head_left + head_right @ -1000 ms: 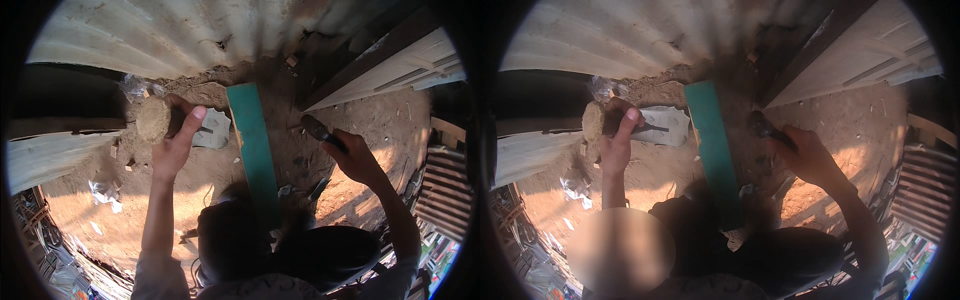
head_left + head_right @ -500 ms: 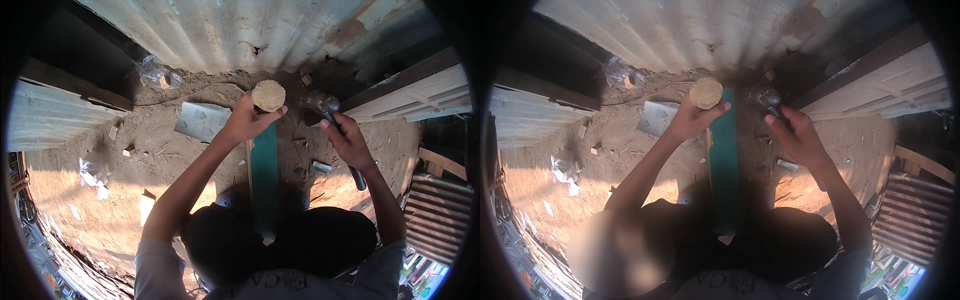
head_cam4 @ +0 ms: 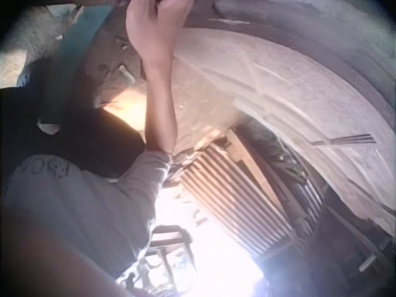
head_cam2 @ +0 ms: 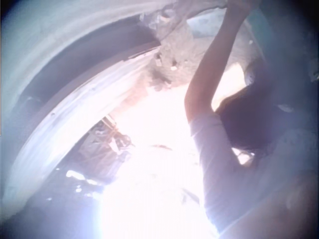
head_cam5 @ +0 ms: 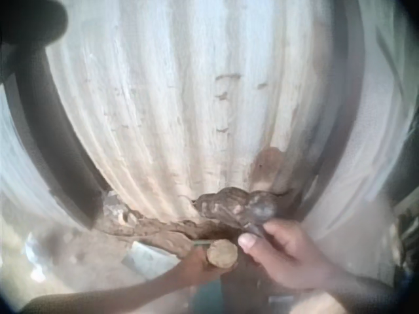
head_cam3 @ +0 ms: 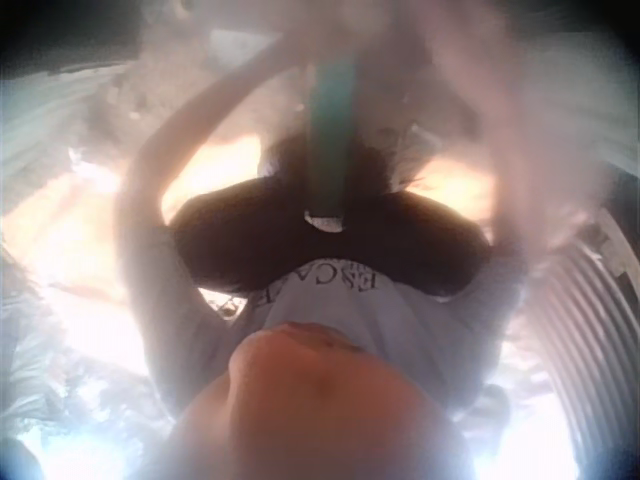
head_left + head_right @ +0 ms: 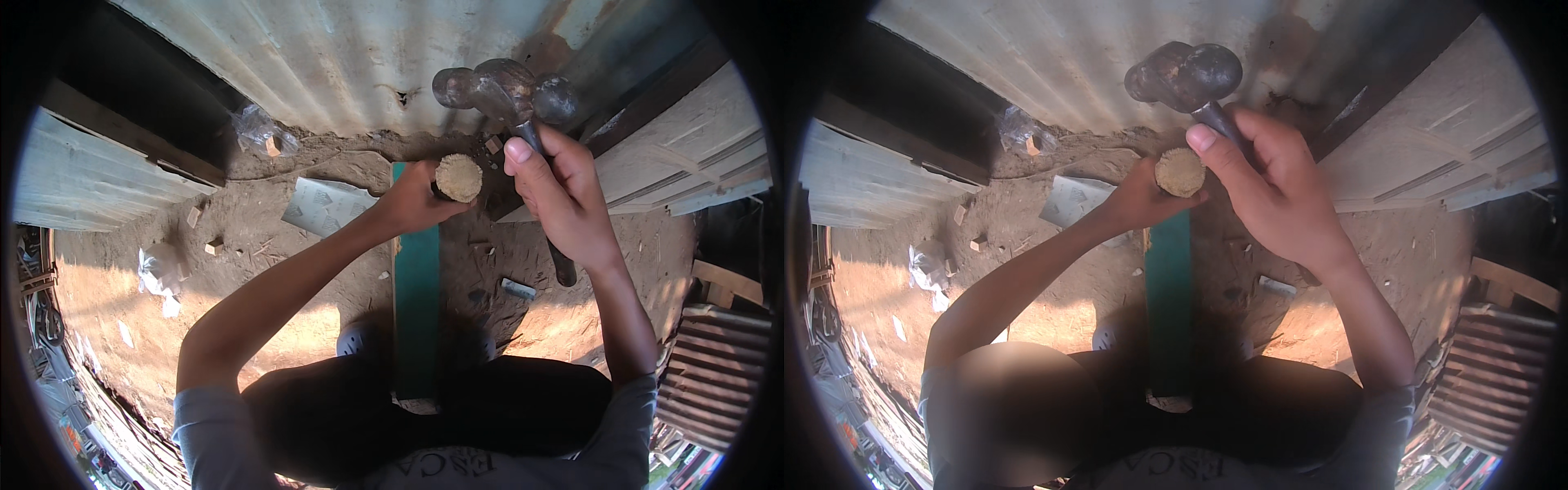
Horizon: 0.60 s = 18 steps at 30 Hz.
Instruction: The person sits on the ground and uses a hammer and chisel to shape a small round wooden object placed on a green plank. They repeatedly strike the chisel to carve the wood, occasionally repositioning the object and tools.
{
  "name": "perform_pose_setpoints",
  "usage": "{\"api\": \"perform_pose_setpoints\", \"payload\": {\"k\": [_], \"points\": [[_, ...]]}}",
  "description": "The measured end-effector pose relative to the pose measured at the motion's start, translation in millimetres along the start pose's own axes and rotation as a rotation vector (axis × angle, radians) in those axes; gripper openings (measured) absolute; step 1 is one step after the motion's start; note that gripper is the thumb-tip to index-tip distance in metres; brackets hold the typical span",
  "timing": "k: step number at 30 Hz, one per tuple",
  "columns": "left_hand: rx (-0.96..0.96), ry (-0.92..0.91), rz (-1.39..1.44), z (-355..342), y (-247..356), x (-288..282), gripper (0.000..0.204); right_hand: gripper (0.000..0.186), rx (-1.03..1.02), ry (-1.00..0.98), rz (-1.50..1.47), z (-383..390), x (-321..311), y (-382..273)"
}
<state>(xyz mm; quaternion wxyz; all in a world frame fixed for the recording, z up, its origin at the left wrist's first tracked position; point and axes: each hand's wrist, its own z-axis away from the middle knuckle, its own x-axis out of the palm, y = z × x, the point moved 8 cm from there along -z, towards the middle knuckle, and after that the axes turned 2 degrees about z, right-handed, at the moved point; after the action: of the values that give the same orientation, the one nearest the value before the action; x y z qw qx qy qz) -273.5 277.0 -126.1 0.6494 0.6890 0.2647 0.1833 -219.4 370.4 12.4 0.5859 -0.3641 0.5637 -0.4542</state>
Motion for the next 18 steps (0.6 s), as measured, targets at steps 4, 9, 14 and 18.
{"api": "perform_pose_setpoints", "payload": {"k": [4,9,14,18], "points": [[0.068,0.124,-0.051,0.6,8.6,-0.6,0.030,0.028,0.042,0.014,0.017,16.1,-0.7,16.6],[-0.089,0.076,-0.019,11.4,-1.0,-5.6,0.030,0.024,0.065,0.000,0.030,21.1,-4.0,23.4],[-0.142,0.152,0.051,13.6,-5.4,-14.7,0.026,0.026,0.035,0.025,-0.009,30.2,-1.5,25.3],[-0.120,0.166,0.016,14.2,-2.1,-11.1,0.027,0.032,0.022,0.017,-0.058,40.1,-2.9,21.6]]}}
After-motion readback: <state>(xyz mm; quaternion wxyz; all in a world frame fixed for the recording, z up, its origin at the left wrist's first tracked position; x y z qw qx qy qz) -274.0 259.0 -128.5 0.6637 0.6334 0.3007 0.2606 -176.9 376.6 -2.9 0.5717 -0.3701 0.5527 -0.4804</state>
